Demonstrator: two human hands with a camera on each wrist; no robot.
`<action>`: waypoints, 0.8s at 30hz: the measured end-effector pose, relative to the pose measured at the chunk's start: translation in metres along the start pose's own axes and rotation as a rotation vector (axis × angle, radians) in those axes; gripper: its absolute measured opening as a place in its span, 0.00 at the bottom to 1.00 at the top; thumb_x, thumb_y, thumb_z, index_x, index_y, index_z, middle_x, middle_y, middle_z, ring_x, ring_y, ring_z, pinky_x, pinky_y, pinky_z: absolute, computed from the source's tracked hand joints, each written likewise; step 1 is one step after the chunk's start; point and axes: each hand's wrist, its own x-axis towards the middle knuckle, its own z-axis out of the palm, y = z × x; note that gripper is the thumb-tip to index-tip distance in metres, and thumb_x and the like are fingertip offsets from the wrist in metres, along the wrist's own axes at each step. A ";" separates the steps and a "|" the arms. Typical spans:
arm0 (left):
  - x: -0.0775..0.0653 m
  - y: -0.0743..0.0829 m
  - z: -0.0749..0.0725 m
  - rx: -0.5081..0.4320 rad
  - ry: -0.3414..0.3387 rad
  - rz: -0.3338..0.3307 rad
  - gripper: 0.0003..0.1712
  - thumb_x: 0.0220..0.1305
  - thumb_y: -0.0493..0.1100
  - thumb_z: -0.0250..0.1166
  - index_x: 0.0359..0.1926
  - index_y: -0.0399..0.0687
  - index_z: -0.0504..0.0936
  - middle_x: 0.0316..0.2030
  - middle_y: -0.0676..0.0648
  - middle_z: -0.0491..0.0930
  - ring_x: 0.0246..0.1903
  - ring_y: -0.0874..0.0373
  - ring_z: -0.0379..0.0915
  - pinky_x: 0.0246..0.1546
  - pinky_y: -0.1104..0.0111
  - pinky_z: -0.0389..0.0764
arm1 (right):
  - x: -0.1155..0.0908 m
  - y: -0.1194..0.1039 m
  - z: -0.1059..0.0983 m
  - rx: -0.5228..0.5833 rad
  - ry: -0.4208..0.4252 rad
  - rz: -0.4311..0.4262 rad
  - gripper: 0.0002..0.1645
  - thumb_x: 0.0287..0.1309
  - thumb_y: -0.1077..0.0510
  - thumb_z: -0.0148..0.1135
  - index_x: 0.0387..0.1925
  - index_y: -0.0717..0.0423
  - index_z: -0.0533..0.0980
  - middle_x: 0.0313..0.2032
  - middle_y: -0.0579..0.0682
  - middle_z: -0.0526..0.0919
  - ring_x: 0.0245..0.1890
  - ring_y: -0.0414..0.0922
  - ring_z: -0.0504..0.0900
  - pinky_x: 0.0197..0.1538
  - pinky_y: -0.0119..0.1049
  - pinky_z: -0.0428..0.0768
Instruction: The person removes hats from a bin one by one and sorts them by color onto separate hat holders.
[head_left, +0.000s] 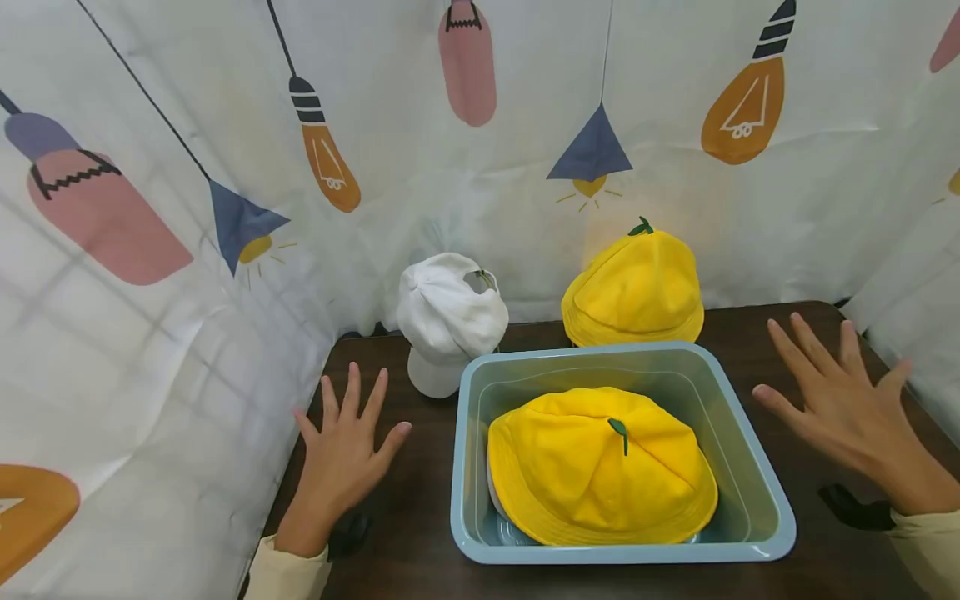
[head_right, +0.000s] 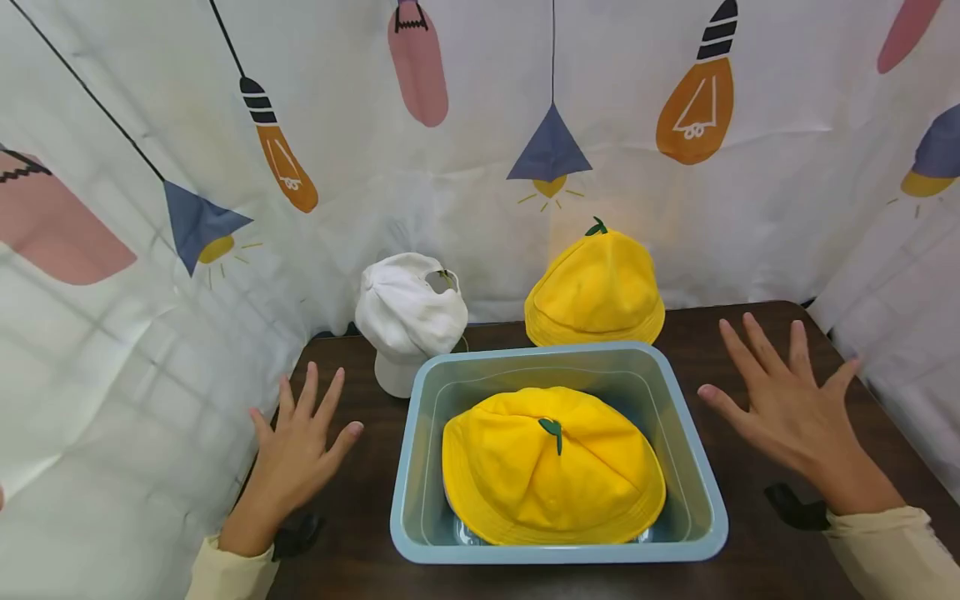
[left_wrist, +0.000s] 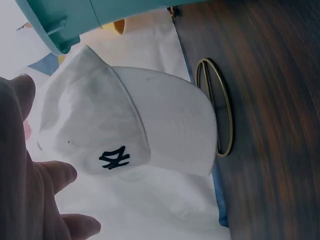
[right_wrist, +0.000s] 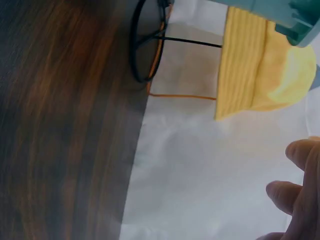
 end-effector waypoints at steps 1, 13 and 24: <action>-0.001 0.001 0.000 -0.003 0.002 0.006 0.47 0.72 0.72 0.51 0.82 0.65 0.45 0.81 0.36 0.41 0.77 0.24 0.28 0.58 0.15 0.33 | 0.000 -0.001 -0.001 0.008 0.004 -0.007 0.55 0.69 0.27 0.49 0.82 0.37 0.33 0.82 0.49 0.29 0.75 0.75 0.23 0.55 0.86 0.18; -0.004 0.026 -0.008 -0.206 0.072 0.097 0.36 0.77 0.58 0.54 0.80 0.61 0.57 0.80 0.42 0.53 0.77 0.32 0.48 0.64 0.20 0.47 | -0.004 -0.036 -0.025 0.328 -0.013 -0.131 0.52 0.68 0.43 0.63 0.83 0.37 0.44 0.81 0.56 0.50 0.78 0.69 0.50 0.68 0.81 0.43; -0.010 0.063 -0.016 -0.514 0.105 0.179 0.32 0.78 0.47 0.56 0.79 0.57 0.60 0.74 0.48 0.64 0.71 0.50 0.66 0.65 0.48 0.74 | -0.002 -0.088 -0.063 0.348 0.108 -0.348 0.59 0.47 0.53 0.81 0.78 0.35 0.61 0.62 0.41 0.79 0.59 0.35 0.72 0.53 0.35 0.74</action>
